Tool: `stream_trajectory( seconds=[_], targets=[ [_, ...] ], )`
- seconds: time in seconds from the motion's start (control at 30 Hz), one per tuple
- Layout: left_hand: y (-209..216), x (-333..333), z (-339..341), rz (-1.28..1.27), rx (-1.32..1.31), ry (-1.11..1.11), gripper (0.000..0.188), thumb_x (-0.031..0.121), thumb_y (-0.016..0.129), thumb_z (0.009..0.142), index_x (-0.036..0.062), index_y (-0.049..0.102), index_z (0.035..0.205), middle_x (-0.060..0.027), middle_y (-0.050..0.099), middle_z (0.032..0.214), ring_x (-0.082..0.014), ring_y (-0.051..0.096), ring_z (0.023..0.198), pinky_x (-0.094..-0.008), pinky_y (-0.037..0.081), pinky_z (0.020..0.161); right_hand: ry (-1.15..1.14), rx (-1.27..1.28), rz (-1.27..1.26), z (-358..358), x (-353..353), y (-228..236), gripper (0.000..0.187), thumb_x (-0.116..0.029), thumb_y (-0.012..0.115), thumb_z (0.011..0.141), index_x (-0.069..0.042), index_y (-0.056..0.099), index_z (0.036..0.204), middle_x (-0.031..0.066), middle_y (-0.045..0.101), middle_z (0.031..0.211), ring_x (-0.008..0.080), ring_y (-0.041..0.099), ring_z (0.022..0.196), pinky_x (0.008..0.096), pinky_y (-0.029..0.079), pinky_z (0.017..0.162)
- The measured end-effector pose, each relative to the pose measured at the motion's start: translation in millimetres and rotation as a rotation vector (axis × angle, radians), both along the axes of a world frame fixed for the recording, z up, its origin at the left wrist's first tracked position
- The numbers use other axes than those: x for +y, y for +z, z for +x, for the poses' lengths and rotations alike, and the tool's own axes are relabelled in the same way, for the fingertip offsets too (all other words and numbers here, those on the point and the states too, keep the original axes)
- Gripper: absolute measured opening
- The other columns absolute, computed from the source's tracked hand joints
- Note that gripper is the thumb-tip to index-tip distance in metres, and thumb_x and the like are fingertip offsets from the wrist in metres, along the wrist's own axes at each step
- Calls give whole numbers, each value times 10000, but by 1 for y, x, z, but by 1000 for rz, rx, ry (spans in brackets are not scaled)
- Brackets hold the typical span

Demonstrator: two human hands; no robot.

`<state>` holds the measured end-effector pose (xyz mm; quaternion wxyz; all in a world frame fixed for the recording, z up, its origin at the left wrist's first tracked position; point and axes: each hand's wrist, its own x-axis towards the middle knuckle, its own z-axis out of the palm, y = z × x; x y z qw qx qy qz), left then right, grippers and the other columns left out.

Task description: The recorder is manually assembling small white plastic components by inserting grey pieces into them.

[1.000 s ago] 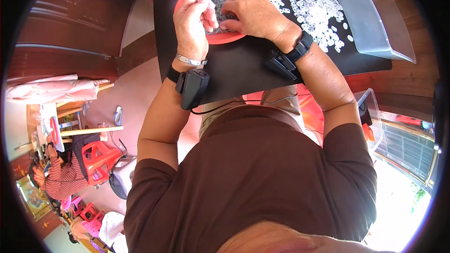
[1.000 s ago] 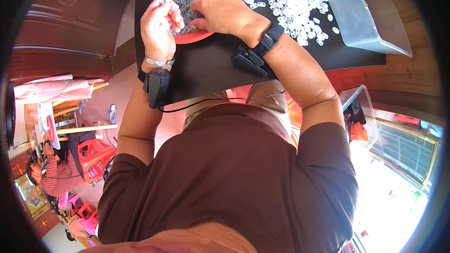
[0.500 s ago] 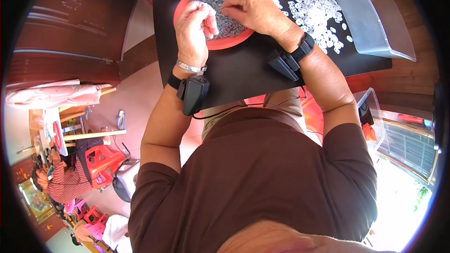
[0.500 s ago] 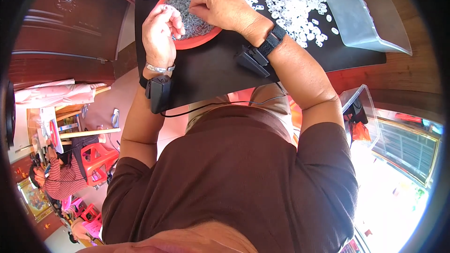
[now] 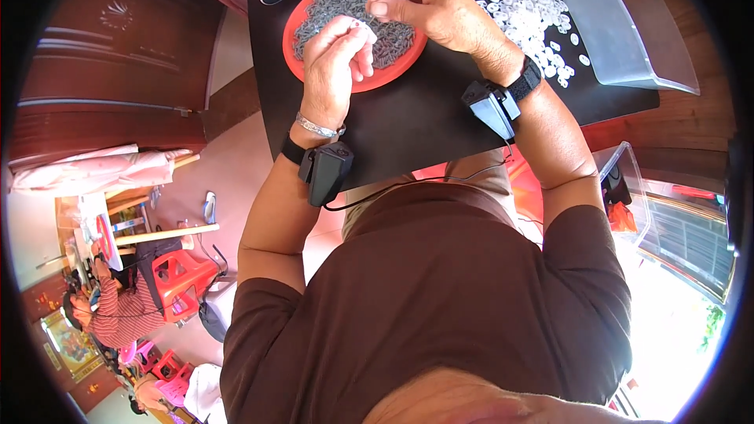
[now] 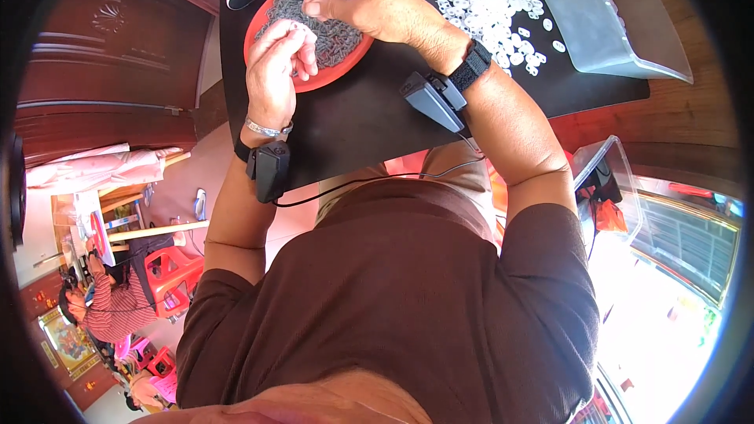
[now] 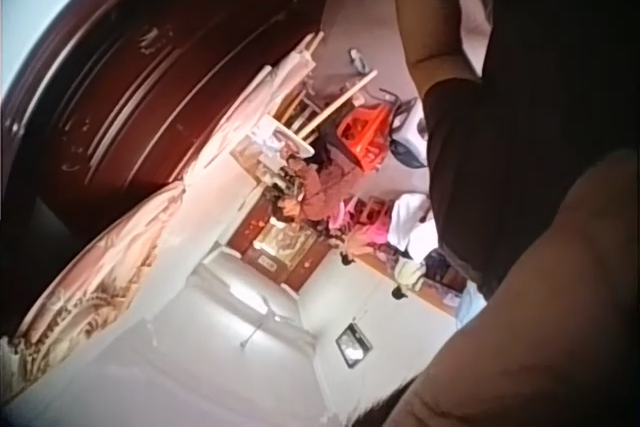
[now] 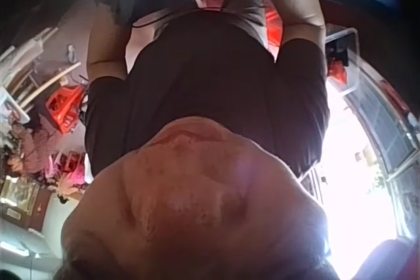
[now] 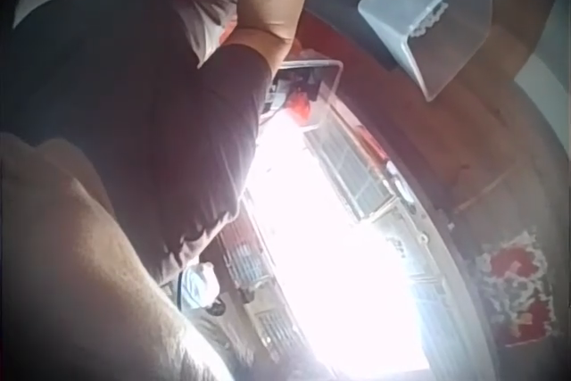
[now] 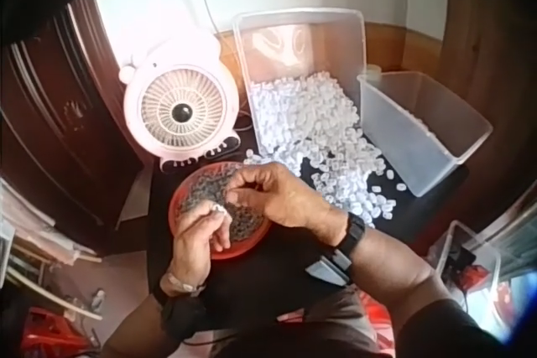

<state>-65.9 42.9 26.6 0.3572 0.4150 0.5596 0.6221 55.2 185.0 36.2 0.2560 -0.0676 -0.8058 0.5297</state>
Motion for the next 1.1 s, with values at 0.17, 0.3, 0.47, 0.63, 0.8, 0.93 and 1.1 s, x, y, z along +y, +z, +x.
stream_trajectory(
  seconds=[0.17, 0.3, 0.47, 0.63, 0.8, 0.93, 1.1],
  targets=[
    [2, -2, 1, -17, 3, 22, 219, 195, 486, 914, 22, 590, 830, 0, 556, 661, -56, 496, 530, -179, 346, 465, 19, 44, -118, -2, -3, -1, 155, -121, 586, 910, 12, 638, 968, 17, 630, 858, 90, 580, 842, 229, 468, 806],
    [-1, -2, 1, 25, -40, 14, 225, 197, 478, 921, 21, 589, 834, 3, 552, 662, -56, 493, 529, -180, 346, 463, 57, 47, -141, -6, -4, -9, 169, -134, 580, 916, 14, 629, 980, 19, 623, 873, 90, 576, 845, 231, 472, 805],
    [0, -2, 2, 22, -58, 15, 229, 203, 475, 924, 21, 583, 838, 6, 544, 655, -55, 486, 518, -180, 337, 455, 52, 39, -146, -9, -7, -14, 170, -137, 575, 919, 11, 623, 987, 21, 622, 875, 87, 576, 842, 235, 476, 798],
    [5, -3, 6, -70, -94, -9, 229, 215, 490, 918, 23, 582, 832, 12, 533, 637, -51, 446, 479, -184, 313, 437, 32, 16, -100, -8, -8, -13, 171, -147, 574, 921, 6, 617, 984, 18, 621, 861, 84, 579, 826, 231, 478, 787],
    [2, -4, 3, -56, -100, -12, 219, 210, 505, 906, 30, 586, 810, 17, 519, 608, -50, 432, 468, -185, 298, 432, 5, 40, -80, -7, -9, -11, 163, -152, 574, 922, -2, 622, 967, 12, 618, 838, 76, 568, 790, 220, 472, 763],
    [4, -4, 5, -57, -55, 9, 213, 203, 511, 901, 32, 591, 802, 19, 515, 597, -48, 432, 466, -185, 290, 429, 19, 67, -165, -6, -10, -7, 163, -156, 579, 920, -4, 627, 956, 4, 615, 823, 71, 553, 765, 217, 466, 737],
    [4, -3, 6, -40, -74, 10, 204, 187, 509, 901, 26, 591, 807, 13, 518, 605, -48, 439, 477, -186, 297, 432, -3, 79, -129, -10, -11, -17, 174, -168, 582, 919, -5, 628, 956, -2, 613, 813, 69, 557, 777, 215, 466, 739]
  ],
)
